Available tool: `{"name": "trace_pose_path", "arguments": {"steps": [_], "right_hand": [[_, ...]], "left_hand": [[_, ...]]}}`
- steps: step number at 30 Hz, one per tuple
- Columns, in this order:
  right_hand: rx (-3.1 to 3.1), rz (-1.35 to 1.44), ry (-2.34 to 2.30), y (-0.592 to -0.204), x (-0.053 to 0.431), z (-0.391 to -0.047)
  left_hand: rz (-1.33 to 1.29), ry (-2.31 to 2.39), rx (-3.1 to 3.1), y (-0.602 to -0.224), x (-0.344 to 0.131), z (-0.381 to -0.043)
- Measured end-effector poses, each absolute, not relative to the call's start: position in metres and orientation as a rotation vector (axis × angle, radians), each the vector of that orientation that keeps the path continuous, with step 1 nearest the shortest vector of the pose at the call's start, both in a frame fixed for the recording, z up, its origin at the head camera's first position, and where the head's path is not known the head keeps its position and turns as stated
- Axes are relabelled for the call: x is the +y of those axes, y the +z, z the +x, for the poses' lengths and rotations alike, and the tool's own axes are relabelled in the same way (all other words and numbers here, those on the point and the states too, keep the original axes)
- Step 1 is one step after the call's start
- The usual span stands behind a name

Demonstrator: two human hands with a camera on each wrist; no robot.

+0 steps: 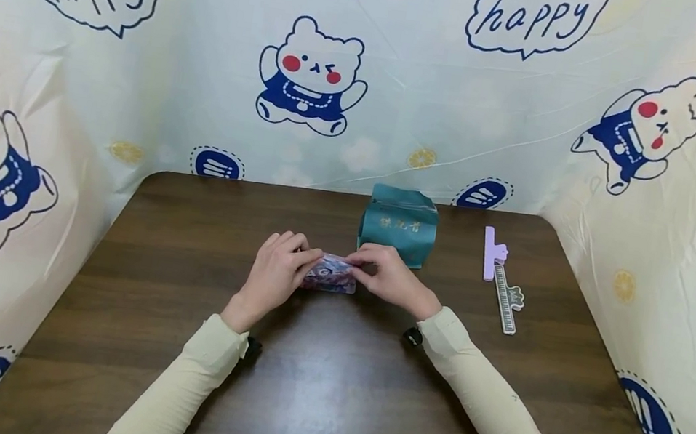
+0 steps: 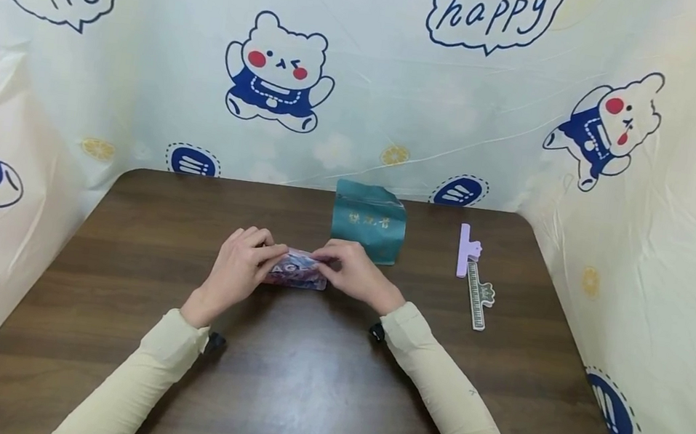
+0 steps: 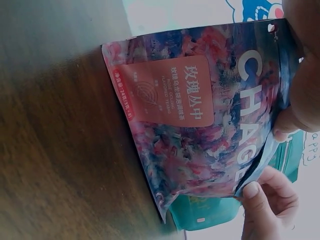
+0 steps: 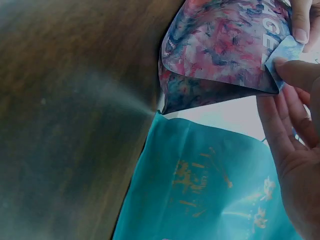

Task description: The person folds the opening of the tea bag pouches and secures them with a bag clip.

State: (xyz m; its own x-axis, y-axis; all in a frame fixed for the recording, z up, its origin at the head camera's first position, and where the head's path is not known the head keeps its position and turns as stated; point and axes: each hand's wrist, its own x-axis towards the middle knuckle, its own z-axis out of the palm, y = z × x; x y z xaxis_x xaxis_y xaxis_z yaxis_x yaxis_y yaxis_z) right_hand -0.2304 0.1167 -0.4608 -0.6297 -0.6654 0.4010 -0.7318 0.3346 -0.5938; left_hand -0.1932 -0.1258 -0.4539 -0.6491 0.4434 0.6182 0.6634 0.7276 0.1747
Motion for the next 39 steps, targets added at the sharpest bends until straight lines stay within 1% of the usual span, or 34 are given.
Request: {"name": "trace_pose_path", "arguments": {"steps": [4, 13, 24, 32, 39], "right_hand": [[-2.511, 1.289, 1.183, -0.4642, 0.1174, -0.2310], [-2.473, 1.404, 1.136, -0.4646, 0.1209, -0.2329], [-2.494, 1.397, 1.137, -0.4651, 0.1223, -0.2374], [-2.458, 1.406, 1.179, -0.4648, 0.1237, -0.2374], [-2.440, 1.396, 1.183, -0.4668, 0.1248, -0.2378]], "left_hand": [[-0.828, -0.529, -2.387, -0.4542, -0.1269, -0.1933], [-0.834, -0.528, -2.401, -0.4557, -0.1272, -0.1930], [-0.854, -0.690, -2.441, -0.4476, -0.1334, -0.1947], [-0.820, -0.743, -2.421, -0.4479, -0.1339, -0.1957], [-0.849, -0.762, -2.379, -0.4481, -0.1318, -0.1958]]}}
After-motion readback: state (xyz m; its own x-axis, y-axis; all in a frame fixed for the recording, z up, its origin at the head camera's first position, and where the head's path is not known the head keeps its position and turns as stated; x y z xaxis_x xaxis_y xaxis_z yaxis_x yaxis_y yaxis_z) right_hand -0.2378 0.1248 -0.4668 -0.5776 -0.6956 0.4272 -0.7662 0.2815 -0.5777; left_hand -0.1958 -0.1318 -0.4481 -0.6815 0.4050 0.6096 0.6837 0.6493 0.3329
